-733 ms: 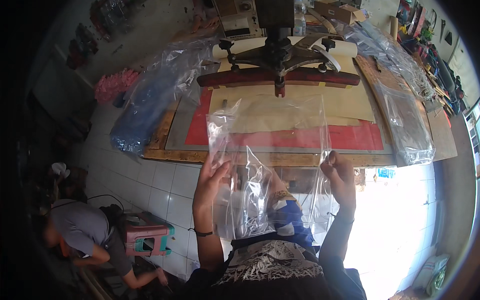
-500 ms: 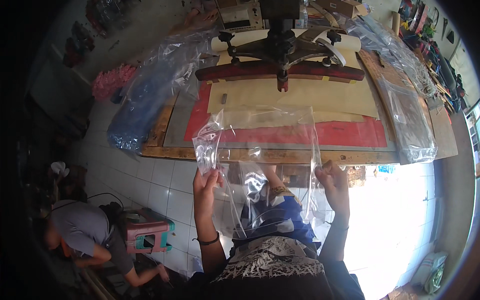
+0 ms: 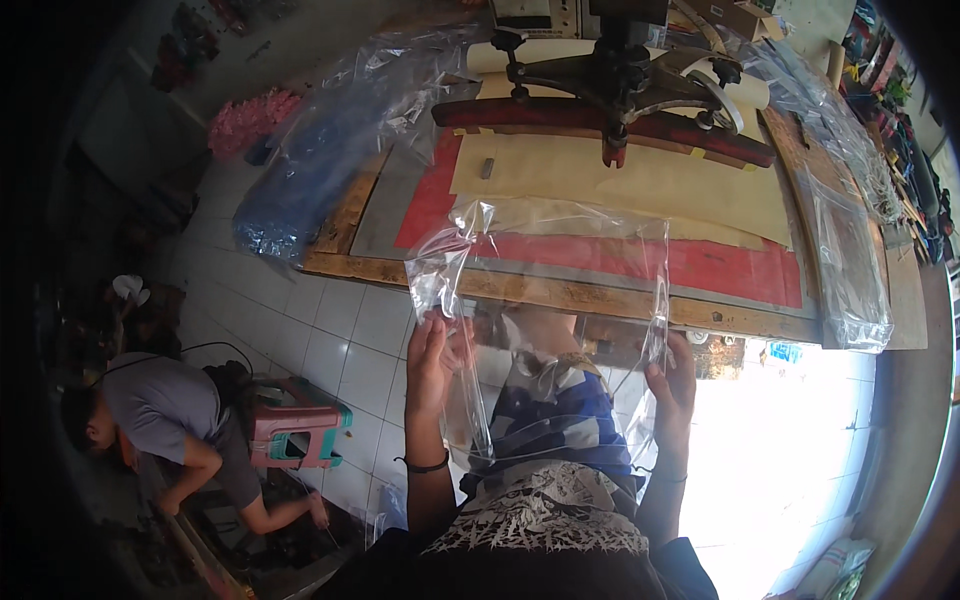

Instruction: The person handles clear plastic sheets at a workbench, aligns them on the bed of a heat press machine, and folds them. They point at the machine's control panel and sort through a stack of plastic bags.

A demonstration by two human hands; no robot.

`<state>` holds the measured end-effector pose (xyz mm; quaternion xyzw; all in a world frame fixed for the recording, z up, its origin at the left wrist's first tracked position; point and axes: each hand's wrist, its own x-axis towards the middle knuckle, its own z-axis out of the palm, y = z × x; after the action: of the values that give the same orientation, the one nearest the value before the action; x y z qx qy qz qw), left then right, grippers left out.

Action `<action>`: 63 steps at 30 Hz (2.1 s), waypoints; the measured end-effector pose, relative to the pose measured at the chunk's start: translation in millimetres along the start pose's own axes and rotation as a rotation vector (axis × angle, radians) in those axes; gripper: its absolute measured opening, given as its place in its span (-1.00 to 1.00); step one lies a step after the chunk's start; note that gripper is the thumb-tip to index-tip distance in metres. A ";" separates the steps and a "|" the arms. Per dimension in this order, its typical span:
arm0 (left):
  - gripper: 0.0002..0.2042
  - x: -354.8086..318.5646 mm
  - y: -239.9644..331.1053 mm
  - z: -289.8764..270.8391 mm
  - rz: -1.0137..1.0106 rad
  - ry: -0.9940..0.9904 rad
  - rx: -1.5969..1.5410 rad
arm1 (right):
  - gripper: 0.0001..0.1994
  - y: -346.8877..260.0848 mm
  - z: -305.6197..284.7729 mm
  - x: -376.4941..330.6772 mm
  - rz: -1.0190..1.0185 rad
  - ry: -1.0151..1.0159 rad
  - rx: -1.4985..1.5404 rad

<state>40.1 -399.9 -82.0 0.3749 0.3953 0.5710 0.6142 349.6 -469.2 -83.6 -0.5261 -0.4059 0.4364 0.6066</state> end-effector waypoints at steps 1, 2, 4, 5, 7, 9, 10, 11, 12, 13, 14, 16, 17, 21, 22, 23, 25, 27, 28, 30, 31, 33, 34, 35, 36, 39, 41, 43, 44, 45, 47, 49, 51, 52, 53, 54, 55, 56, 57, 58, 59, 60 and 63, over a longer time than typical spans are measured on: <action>-0.71 0.2 6.7 -1.2 0.033 -0.013 0.055 | -0.44 -3.2 -5.2 0.4 0.051 0.002 -0.035; -0.74 -0.4 11.2 -1.6 0.068 -0.017 0.078 | -0.57 -6.8 -8.1 -0.4 0.038 -0.029 -0.014; -0.76 2.5 10.6 -3.0 0.090 -0.008 0.072 | -0.64 -16.9 -12.1 -3.2 0.050 -0.035 -0.053; -0.78 3.3 10.8 -2.7 0.109 -0.001 0.066 | -0.71 -21.4 -13.5 -5.3 0.066 -0.039 -0.092; -0.79 0.4 15.6 3.7 0.138 -0.006 0.024 | -0.79 -26.2 -14.1 -8.3 0.037 0.001 -0.128; -0.80 -2.2 19.6 8.4 0.163 -0.013 -0.018 | -0.81 -25.9 -15.4 -9.0 -0.130 0.019 -0.217; -0.81 -2.6 20.9 8.7 0.226 -0.049 0.033 | -0.81 -22.7 -17.0 -7.1 -0.168 0.016 -0.261; -0.81 -3.3 22.0 9.4 0.289 -0.085 0.084 | -0.81 -23.3 -19.5 -8.3 -0.169 0.020 -0.264; -0.81 -5.5 22.8 10.9 0.287 -0.089 0.080 | -0.81 -25.6 -21.6 -9.3 -0.115 0.016 -0.277; -0.82 -8.1 23.3 12.5 0.314 -0.101 0.120 | -0.80 -27.5 -22.2 -8.2 -0.062 0.011 -0.287; -0.81 -10.3 23.9 13.9 0.341 -0.113 0.160 | -0.79 -29.5 -23.8 -4.9 -0.110 0.113 -0.296; -0.82 -15.2 25.6 15.2 0.372 -0.148 0.189 | -0.78 -43.4 -29.8 -1.7 -0.229 0.301 -0.365; -0.82 -18.6 27.3 15.6 0.403 -0.183 0.219 | -0.74 -54.5 -31.7 -1.1 -0.253 0.378 -0.379; -0.83 -27.8 30.8 29.6 0.394 -0.201 0.221 | -0.65 -81.6 -16.7 -1.0 -0.258 0.355 -0.340; -0.79 -28.1 30.2 33.3 0.370 -0.189 0.164 | -0.64 -75.8 -8.5 2.1 -0.347 0.304 -0.192; -0.79 -26.5 30.2 35.1 0.370 -0.198 0.163 | -0.63 -70.1 -6.2 1.3 -0.379 0.256 -0.127; -0.76 -20.4 30.6 36.7 0.326 -0.120 0.065 | -0.61 -60.4 2.3 -2.2 -0.442 0.227 0.048; -0.69 1.2 41.1 36.9 0.410 -0.134 0.154 | -0.59 -58.8 -0.3 -14.2 -0.375 0.324 0.162; -0.68 9.9 50.1 38.5 0.293 -0.118 0.039 | -0.61 -59.9 -8.3 -25.6 -0.340 0.109 -0.073; -0.66 24.0 65.8 43.0 0.186 -0.104 -0.084 | -0.72 -71.7 -13.8 -36.4 -0.275 -0.332 -0.374; -0.65 35.1 72.0 46.8 0.129 -0.074 -0.046 | -0.75 -76.6 -12.3 -38.4 -0.238 -0.547 -0.439; -0.63 40.9 75.8 47.7 0.073 -0.052 -0.009 | -0.68 -76.5 -6.5 -43.9 0.049 -0.775 -0.547; -0.62 44.7 72.4 46.5 0.065 -0.094 -0.046 | -0.66 -73.4 2.6 -44.7 0.079 -0.724 -0.498; -0.60 45.6 70.3 45.0 0.053 -0.136 -0.082 | -0.60 -66.0 5.6 -44.5 0.055 -0.665 -0.481; -0.57 44.3 66.5 39.8 0.064 -0.151 -0.098 | -0.56 -63.1 11.0 -43.7 0.044 -0.588 -0.459; -0.50 34.8 56.1 31.1 0.129 -0.150 -0.009 | -0.49 -57.4 29.4 -45.1 0.074 -0.465 -0.366; -0.41 24.6 51.8 24.8 0.164 -0.155 0.100 | -0.53 -54.9 38.6 -45.7 -0.140 -0.461 -0.367; -0.35 8.1 54.3 18.6 0.050 -0.148 0.135 | -0.64 -46.7 42.4 -48.3 -0.171 -0.476 -0.323; -0.32 0.8 51.1 13.1 0.028 -0.128 0.148 | -0.69 -42.8 42.7 -50.1 -0.239 -0.466 -0.269; -0.32 -5.6 46.0 4.5 0.025 -0.126 0.146 | -0.74 -40.7 43.4 -53.0 -0.306 -0.456 -0.214; -0.22 -21.3 33.3 -19.8 0.004 -0.148 0.165 | -0.83 -38.6 48.8 -64.0 -0.240 -0.403 -0.087; -0.15 -41.5 11.8 -41.9 0.027 -0.206 0.037 | -0.86 -30.7 50.3 -65.3 -0.334 -0.294 0.068; -0.07 -60.4 3.5 -46.3 0.042 -0.252 -0.085 | -0.91 -27.8 49.2 -65.3 -0.352 -0.311 0.029; 0.03 -70.2 -1.5 -35.8 0.112 -0.230 -0.120 | -0.93 -25.6 51.1 -66.8 -0.340 -0.255 0.169; 0.14 -78.8 -7.6 -25.7 0.185 -0.203 -0.154 | -0.93 -22.5 52.5 -66.7 -0.325 -0.202 0.309; 0.27 -84.5 -16.5 -19.4 0.191 -0.136 -0.151 | -0.88 -17.5 50.6 -64.1 -0.379 -0.220 0.329; 0.27 -89.7 -20.0 -9.3 0.189 -0.121 -0.144 | -0.88 -16.7 53.5 -61.7 -0.366 -0.228 0.337; 0.28 -91.6 -22.9 4.3 0.263 -0.087 -0.092 | -0.82 -16.8 55.7 -60.1 -0.383 -0.183 0.425; 0.29 -92.5 -26.0 14.1 0.337 -0.053 -0.039 | -0.75 -16.6 57.8 -60.8 -0.400 -0.137 0.513; 0.26 -91.3 -28.6 20.1 0.347 -0.061 -0.008 | -0.75 -16.2 59.1 -61.8 -0.393 -0.138 0.510; 0.26 -89.9 -29.0 27.3 0.343 -0.055 -0.010 | -0.74 -15.5 60.7 -62.9 -0.395 -0.127 0.548; 0.23 -88.9 -26.5 35.7 0.335 -0.011 -0.044 | -0.73 -15.0 62.3 -64.3 -0.398 -0.117 0.584; 0.10 -83.6 -16.8 51.1 0.372 -0.020 -0.050 | -0.73 -17.7 65.8 -65.9 -0.382 -0.113 0.668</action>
<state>90.6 -484.9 -71.7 0.4318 0.2988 0.6806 0.5109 269.7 -514.8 -60.5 -0.1898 -0.3651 0.4518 0.7916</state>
